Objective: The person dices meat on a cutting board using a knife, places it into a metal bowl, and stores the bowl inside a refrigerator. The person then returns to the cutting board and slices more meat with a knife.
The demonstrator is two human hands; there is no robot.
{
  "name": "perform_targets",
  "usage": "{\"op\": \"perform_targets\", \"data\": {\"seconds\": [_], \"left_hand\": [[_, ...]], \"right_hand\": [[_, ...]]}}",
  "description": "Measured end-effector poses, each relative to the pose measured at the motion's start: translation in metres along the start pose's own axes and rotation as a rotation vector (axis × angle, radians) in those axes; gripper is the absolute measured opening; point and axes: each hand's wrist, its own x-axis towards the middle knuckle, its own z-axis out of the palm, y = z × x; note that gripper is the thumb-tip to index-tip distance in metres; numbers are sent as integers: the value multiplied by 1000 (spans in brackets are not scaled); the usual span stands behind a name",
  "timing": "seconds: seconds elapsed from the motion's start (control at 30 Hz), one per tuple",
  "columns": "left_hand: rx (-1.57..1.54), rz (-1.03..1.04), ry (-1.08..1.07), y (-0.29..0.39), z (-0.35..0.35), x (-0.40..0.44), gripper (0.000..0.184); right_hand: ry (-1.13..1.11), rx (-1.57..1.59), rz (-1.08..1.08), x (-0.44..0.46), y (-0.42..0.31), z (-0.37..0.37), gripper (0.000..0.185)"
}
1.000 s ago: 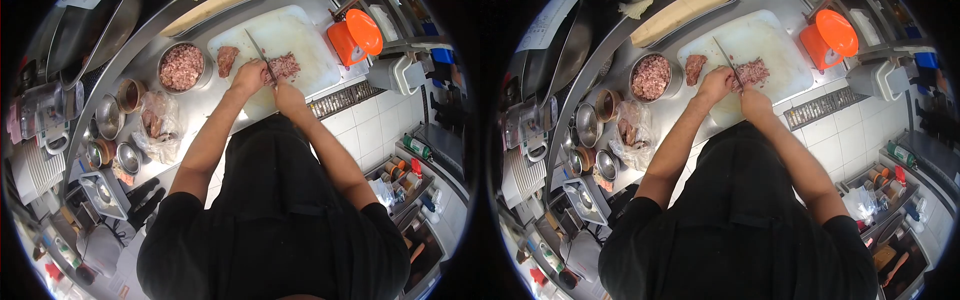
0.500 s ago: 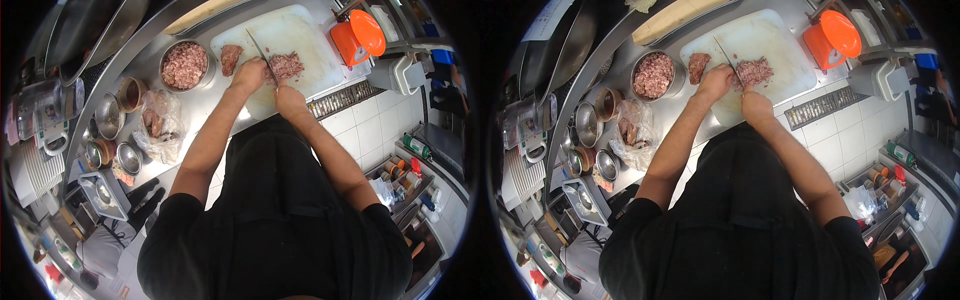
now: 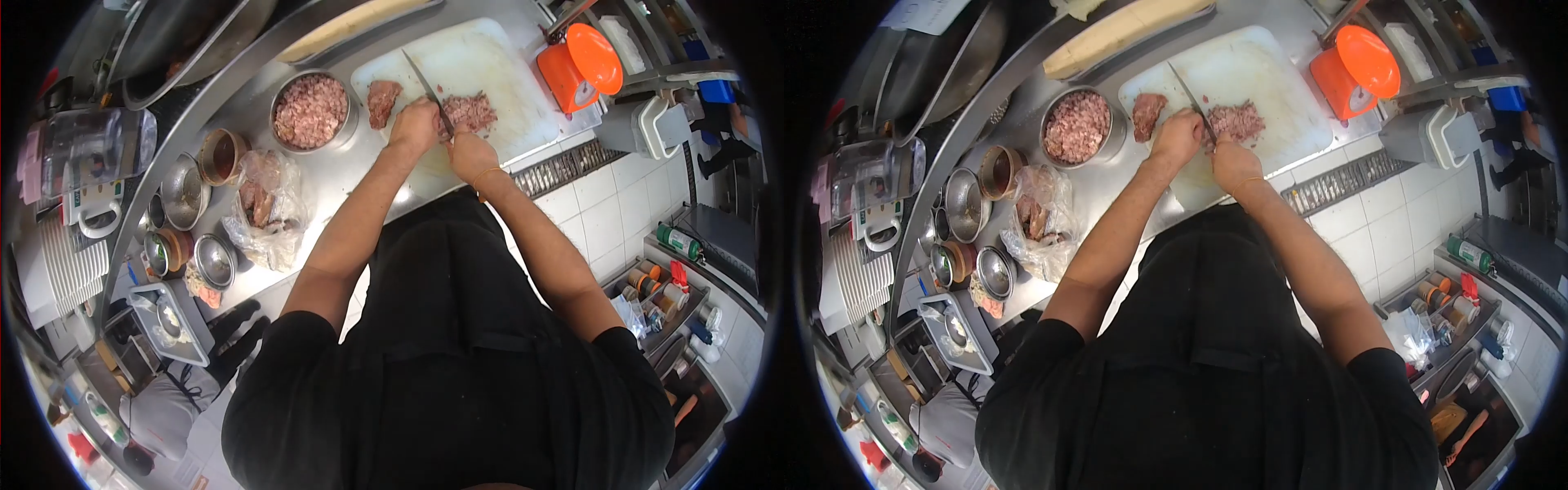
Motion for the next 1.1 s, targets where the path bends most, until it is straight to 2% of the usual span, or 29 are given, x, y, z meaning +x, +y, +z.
{"op": "perform_targets", "data": {"seconds": [0.1,0.27,0.33,0.43,0.57,0.7,0.8,0.9,1.0,1.03,1.1], "left_hand": [[-4,83,10,-1,-5,-3,8],[-4,53,28,-6,-15,-8,10],[-3,30,29,-7,-14,-11,10],[-2,29,22,-6,-10,-11,10],[35,87,9,-1,-9,-18,9],[16,164,33,-4,-4,-16,6],[-119,27,30,9,-10,-24,15],[-80,-113,135,16,1,-23,33],[-22,69,387,17,31,-8,55],[41,86,392,23,36,-2,59],[172,106,406,37,43,8,67]], "right_hand": [[6,4,-46,17,-7,-14,41],[-64,-38,-50,-14,-17,-51,40],[-94,-47,-22,-37,-19,-47,40],[-19,15,72,-29,-10,2,39],[23,53,-1,-4,-1,8,40],[70,44,-78,-2,4,-19,43],[100,43,-26,-35,16,-53,44],[156,92,78,-59,52,-61,44],[313,211,93,-67,120,-32,45],[379,256,71,-66,135,-24,46],[256,453,167,-76,137,-29,46]]}}
